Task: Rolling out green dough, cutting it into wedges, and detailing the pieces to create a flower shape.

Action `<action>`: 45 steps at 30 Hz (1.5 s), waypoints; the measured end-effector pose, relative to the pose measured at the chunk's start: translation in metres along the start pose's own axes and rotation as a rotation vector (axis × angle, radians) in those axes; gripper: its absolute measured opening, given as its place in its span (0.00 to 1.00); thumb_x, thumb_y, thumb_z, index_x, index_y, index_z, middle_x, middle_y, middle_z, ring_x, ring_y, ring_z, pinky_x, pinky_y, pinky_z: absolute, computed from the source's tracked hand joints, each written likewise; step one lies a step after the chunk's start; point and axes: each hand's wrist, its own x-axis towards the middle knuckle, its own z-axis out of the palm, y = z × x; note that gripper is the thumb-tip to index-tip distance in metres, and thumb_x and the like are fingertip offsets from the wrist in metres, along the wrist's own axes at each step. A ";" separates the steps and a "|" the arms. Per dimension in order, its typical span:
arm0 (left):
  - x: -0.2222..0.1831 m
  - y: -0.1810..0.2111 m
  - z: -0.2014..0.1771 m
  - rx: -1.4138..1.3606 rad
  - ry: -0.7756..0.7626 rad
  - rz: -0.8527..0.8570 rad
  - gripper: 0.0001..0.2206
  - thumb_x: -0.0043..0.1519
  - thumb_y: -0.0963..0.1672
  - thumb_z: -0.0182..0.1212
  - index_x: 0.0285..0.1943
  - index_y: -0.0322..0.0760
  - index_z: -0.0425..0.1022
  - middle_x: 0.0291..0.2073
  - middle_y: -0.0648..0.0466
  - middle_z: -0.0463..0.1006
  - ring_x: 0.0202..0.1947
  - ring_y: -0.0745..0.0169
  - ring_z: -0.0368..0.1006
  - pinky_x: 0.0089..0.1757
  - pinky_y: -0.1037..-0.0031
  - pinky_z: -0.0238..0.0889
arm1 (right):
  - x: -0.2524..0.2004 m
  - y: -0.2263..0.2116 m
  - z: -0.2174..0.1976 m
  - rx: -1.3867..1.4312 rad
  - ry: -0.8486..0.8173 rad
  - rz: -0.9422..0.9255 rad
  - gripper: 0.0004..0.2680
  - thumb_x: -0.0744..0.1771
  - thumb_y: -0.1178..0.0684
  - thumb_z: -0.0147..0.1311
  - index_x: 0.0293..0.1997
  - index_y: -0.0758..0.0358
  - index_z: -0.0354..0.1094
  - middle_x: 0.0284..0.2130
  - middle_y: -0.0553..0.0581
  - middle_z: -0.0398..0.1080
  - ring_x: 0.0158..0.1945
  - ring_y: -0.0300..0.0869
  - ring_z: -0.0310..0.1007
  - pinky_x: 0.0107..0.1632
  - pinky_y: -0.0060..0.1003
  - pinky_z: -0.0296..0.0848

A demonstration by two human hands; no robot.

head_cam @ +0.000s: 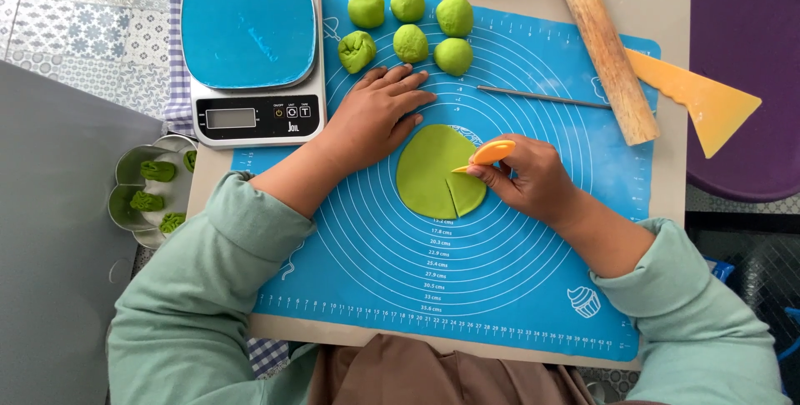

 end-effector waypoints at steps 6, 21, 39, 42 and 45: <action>0.000 0.000 -0.002 -0.013 -0.009 -0.001 0.14 0.70 0.45 0.57 0.63 0.44 0.76 0.66 0.45 0.73 0.71 0.42 0.61 0.66 0.48 0.49 | 0.003 -0.002 0.002 -0.005 0.001 -0.004 0.06 0.68 0.55 0.63 0.39 0.65 0.70 0.35 0.60 0.76 0.26 0.46 0.73 0.30 0.39 0.76; -0.001 -0.001 0.000 -0.002 0.022 0.015 0.14 0.70 0.46 0.56 0.63 0.45 0.76 0.66 0.47 0.73 0.70 0.42 0.63 0.65 0.48 0.52 | 0.003 0.001 -0.002 0.009 0.026 -0.148 0.01 0.68 0.56 0.60 0.40 0.59 0.73 0.34 0.52 0.78 0.34 0.49 0.78 0.37 0.44 0.78; 0.000 0.001 -0.005 0.013 -0.044 -0.014 0.15 0.70 0.46 0.54 0.65 0.46 0.75 0.67 0.49 0.72 0.72 0.44 0.61 0.67 0.50 0.49 | 0.019 -0.003 -0.053 -0.098 -0.044 0.085 0.01 0.66 0.58 0.63 0.38 0.61 0.75 0.31 0.57 0.75 0.36 0.51 0.76 0.43 0.45 0.75; 0.001 0.002 -0.005 0.029 -0.048 -0.013 0.15 0.70 0.46 0.55 0.65 0.47 0.75 0.67 0.49 0.72 0.72 0.45 0.61 0.67 0.51 0.49 | 0.045 -0.011 -0.045 -0.030 0.023 0.039 0.01 0.68 0.57 0.61 0.39 0.57 0.75 0.32 0.52 0.75 0.37 0.50 0.75 0.43 0.45 0.74; 0.000 -0.002 -0.002 0.035 -0.047 -0.010 0.15 0.70 0.47 0.54 0.65 0.47 0.74 0.67 0.49 0.72 0.72 0.45 0.61 0.67 0.51 0.50 | 0.063 -0.007 -0.023 0.034 0.084 -0.075 0.02 0.68 0.58 0.60 0.38 0.57 0.73 0.35 0.53 0.76 0.40 0.51 0.76 0.46 0.45 0.74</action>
